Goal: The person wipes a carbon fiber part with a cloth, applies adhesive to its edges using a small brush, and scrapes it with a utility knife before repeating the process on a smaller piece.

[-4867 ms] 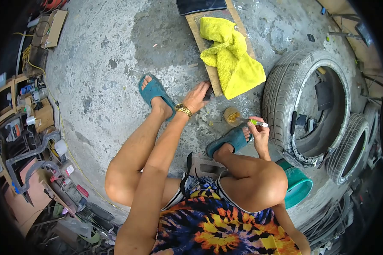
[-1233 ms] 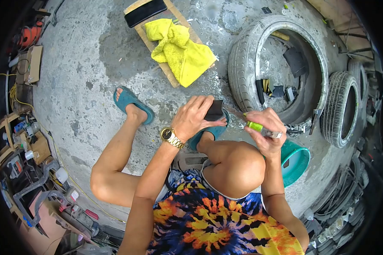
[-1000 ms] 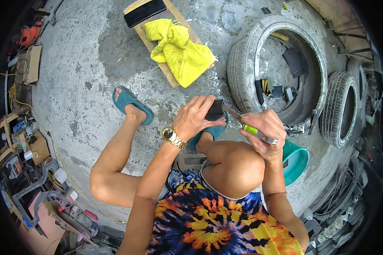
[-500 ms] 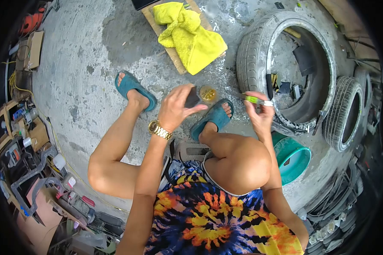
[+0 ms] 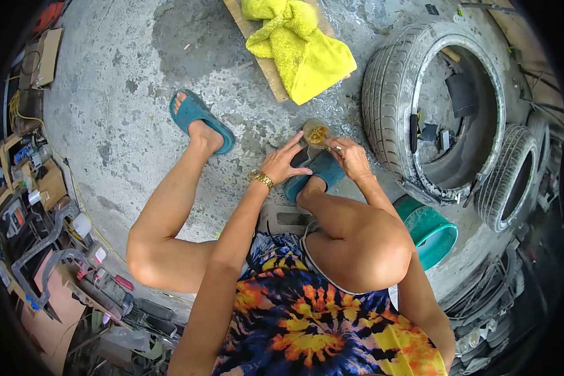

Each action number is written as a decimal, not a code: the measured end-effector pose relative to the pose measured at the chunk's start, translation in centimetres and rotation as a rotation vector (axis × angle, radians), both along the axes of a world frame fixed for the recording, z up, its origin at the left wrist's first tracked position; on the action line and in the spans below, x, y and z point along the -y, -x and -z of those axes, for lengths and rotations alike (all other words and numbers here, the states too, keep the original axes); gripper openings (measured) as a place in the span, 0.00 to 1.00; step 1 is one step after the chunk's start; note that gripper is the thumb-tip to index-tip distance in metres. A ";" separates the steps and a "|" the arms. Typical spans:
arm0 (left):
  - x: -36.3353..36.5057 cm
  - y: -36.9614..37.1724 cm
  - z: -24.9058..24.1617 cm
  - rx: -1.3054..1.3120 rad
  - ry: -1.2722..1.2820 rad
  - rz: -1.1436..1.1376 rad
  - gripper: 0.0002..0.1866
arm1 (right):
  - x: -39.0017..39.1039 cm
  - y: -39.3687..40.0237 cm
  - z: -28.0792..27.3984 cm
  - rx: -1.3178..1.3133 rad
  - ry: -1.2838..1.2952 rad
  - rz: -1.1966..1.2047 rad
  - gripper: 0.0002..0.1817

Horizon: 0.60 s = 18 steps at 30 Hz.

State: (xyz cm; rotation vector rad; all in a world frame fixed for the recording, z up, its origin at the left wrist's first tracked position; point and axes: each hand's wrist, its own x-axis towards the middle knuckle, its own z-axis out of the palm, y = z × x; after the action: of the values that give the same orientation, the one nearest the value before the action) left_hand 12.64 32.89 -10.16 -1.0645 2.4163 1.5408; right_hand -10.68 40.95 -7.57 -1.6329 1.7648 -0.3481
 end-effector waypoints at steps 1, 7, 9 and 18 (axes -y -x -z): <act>-0.2 0.1 0.5 -0.002 -0.024 0.009 0.39 | -0.1 0.0 0.1 -0.007 0.001 0.007 0.19; 0.1 0.9 -0.4 0.059 -0.072 0.127 0.40 | -0.7 0.1 0.9 -0.030 -0.012 0.057 0.18; 0.2 1.2 -0.7 0.050 -0.081 0.129 0.40 | -0.7 0.1 0.6 -0.044 -0.023 0.064 0.17; 0.8 2.8 -1.1 0.054 -0.111 0.202 0.42 | -1.8 0.9 1.9 0.136 -0.183 0.249 0.17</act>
State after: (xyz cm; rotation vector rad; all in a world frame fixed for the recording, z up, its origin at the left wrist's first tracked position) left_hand 9.83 32.14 -9.01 -0.8036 2.2918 1.5370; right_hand -11.59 42.75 -9.46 -1.2365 1.8410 -0.3891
